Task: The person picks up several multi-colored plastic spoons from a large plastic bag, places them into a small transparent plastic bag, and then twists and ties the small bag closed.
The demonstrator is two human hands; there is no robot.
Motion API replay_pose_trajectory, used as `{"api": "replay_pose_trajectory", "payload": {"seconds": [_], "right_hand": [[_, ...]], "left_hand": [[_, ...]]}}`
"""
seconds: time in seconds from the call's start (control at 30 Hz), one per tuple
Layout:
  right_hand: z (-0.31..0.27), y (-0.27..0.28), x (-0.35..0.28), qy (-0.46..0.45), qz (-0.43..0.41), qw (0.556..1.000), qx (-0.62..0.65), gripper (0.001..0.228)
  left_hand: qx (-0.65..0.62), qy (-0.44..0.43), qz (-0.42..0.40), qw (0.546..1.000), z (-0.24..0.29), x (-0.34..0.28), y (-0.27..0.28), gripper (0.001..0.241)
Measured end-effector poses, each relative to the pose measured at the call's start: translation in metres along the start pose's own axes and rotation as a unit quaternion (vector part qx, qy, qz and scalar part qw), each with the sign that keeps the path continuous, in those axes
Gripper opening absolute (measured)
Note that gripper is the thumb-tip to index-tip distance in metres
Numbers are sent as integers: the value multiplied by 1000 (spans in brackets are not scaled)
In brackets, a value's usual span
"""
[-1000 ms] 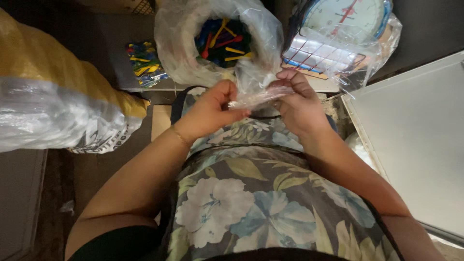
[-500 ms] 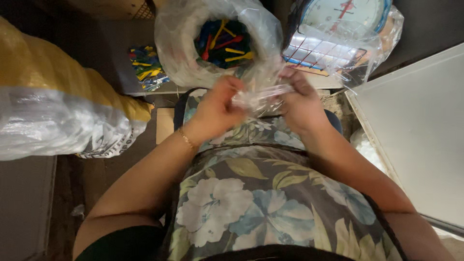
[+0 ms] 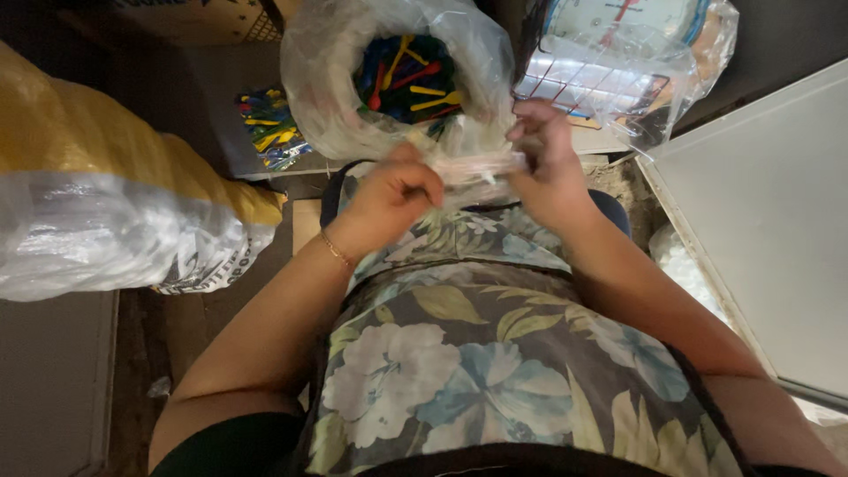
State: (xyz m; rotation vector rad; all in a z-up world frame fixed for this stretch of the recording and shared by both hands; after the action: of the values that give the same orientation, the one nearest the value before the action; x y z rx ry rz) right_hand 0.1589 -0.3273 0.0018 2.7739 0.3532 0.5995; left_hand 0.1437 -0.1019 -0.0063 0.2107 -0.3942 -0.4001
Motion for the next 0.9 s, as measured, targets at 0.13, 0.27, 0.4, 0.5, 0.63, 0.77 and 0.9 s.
{"api": "replay_pose_trajectory", "payload": {"seconds": [0.13,0.27,0.4,0.5,0.63,0.77,0.9], "right_hand": [[-52,-29,-5,161,-148,938,-270,54],[-33,-28,12,-7,-178,894,-411,46],[-18,-38,16,-3,-215,867,-450,45],[7,-43,22,-24,-288,917,-274,50],[63,-31,40,-40,-228,966,-118,47],[161,-67,41,16,-207,946,-248,74],[235,-153,3,36,-515,788,-336,51]], "left_hand": [[275,82,70,955,5,0,13,31],[386,113,-39,915,26,13,-5,43],[409,219,-166,870,-11,7,-22,43],[379,174,-118,901,-59,2,-15,59],[378,75,101,917,-114,-15,20,57],[-169,281,269,906,-210,0,25,70],[7,128,346,929,-244,45,21,81]]}}
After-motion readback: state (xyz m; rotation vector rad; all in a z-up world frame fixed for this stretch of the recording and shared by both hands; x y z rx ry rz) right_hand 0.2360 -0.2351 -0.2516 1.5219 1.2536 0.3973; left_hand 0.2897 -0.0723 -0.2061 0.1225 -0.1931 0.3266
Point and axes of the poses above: each hand's wrist, its own x-axis towards the middle knuckle, its own y-axis out of the back of the hand, z = x × y, the point moved 7 cm from there along x, towards the middle knuckle, and after that the axes turned 2 degrees about y, right-handed, at the moved point
